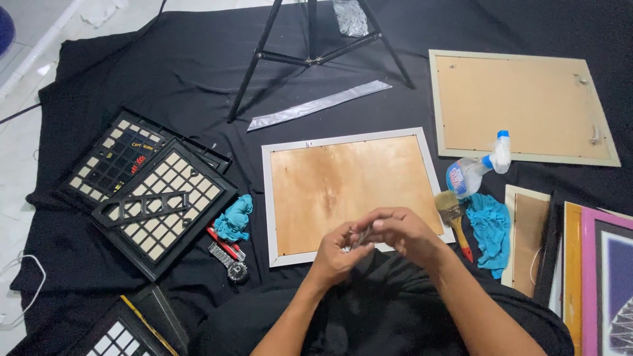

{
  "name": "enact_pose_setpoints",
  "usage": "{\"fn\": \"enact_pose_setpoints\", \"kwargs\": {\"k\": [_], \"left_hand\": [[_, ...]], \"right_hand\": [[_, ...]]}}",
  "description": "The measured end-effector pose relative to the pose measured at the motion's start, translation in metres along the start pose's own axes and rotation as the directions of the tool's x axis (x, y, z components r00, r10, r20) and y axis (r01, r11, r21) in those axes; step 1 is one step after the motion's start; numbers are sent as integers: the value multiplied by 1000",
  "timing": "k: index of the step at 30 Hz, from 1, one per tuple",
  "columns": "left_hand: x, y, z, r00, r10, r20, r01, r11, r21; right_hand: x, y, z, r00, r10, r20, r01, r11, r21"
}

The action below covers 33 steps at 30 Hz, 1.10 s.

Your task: Attaching a hanging wire to a picture frame and cleaning the glass before assembly.

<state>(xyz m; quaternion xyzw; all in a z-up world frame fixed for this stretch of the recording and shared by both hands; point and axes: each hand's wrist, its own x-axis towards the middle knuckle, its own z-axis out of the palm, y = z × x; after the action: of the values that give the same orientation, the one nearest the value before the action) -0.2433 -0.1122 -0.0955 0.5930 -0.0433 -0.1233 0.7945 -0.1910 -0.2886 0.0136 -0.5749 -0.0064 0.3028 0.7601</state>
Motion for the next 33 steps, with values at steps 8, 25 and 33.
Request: {"fn": "enact_pose_setpoints", "kwargs": {"k": [8, 25, 33], "left_hand": [[1, 47, -25, 958, 49, -283, 11, 978, 208], [38, 162, -226, 656, 487, -577, 90, 708, 700], [38, 103, -275, 598, 348, -722, 511, 528, 678]], "right_hand": [[18, 10, -40, 953, 12, -304, 4, 999, 50], [23, 33, -18, 961, 162, -225, -269, 351, -897], [18, 37, -13, 954, 231, -191, -235, 185, -954]]}}
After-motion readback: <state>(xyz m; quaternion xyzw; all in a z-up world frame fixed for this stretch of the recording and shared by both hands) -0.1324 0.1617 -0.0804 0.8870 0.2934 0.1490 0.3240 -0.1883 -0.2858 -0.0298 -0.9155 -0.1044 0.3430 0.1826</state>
